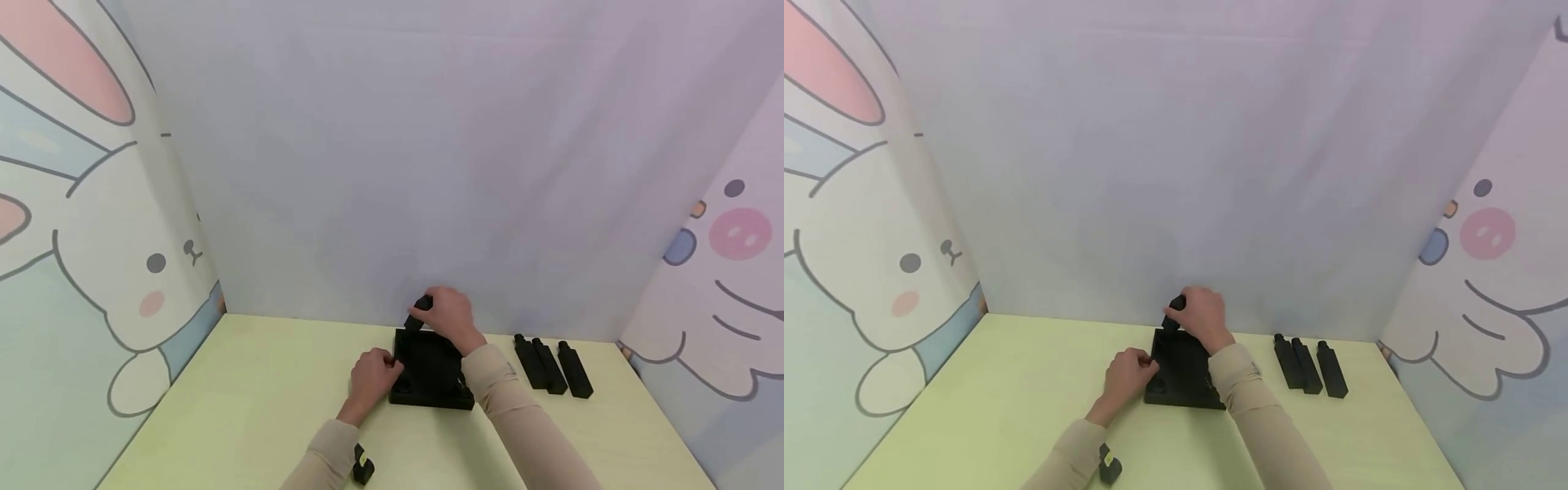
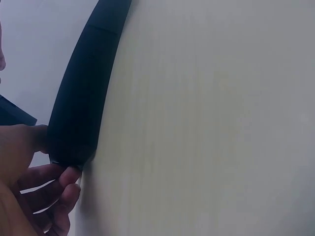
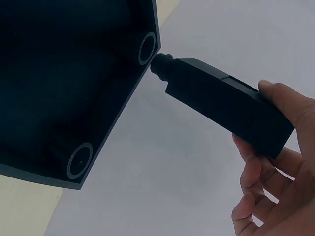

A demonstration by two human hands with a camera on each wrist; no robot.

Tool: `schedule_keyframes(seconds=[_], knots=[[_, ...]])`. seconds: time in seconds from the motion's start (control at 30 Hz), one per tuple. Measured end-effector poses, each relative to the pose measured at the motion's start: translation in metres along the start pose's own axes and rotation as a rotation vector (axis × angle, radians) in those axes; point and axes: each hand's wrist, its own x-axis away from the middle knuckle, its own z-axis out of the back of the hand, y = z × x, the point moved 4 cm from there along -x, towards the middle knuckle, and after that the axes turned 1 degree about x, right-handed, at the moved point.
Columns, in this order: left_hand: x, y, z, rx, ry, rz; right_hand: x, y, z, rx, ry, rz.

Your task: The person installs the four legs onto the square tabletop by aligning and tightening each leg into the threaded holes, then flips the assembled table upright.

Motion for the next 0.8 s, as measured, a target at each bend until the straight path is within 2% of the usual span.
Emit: schedule_keyframes(seconds=[0.4,0.8], knots=[[0.003,-0.004,0.0,-0.007,0.0,0.004,-0.005,-0.012,-0.014,0.042,-0.092,0.023],[-0.004,-0.004,-0.004,-0.006,-0.006,0.013,-0.013,-0.011,-0.026,0.059,-0.102,0.049]])
